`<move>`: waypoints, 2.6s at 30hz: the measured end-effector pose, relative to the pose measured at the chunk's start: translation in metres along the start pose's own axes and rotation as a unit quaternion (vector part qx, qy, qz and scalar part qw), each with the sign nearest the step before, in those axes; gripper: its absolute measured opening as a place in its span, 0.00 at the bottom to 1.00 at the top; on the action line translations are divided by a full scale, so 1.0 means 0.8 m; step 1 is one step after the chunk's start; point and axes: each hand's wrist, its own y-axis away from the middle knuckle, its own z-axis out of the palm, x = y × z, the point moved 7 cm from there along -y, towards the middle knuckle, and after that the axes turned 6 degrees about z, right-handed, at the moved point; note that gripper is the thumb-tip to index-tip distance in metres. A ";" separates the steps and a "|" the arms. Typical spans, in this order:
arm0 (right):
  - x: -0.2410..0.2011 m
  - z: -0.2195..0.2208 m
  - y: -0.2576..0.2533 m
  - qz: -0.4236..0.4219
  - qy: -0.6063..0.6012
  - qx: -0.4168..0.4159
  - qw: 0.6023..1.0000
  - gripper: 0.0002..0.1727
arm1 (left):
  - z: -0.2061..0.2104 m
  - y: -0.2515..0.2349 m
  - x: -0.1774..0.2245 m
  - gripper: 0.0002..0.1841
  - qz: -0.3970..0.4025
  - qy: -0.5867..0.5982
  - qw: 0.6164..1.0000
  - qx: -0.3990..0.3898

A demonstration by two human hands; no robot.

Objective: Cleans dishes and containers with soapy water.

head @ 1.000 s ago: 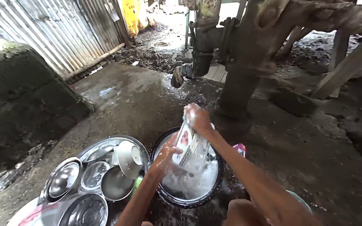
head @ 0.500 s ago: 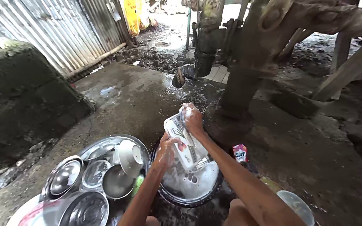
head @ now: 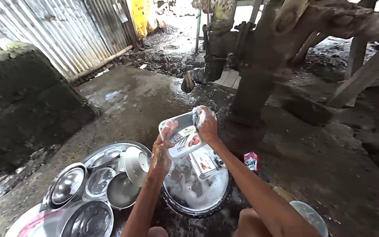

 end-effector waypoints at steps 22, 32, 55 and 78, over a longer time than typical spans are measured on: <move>-0.011 -0.017 0.061 -0.128 -0.140 0.028 0.981 0.18 | -0.061 -0.008 -0.030 0.40 -0.145 -0.086 0.972 0.162; 0.028 0.001 0.079 0.006 -0.285 -0.225 0.932 0.22 | -0.030 -0.008 -0.044 0.25 -0.163 0.072 0.984 0.006; -0.067 -0.004 0.052 -0.298 -0.023 -0.025 0.954 0.12 | 0.028 0.016 -0.024 0.21 -0.187 -0.037 0.975 -0.112; -0.065 0.036 0.094 -0.203 -0.063 0.057 0.976 0.23 | -0.005 0.006 0.011 0.20 -0.070 0.095 0.988 0.098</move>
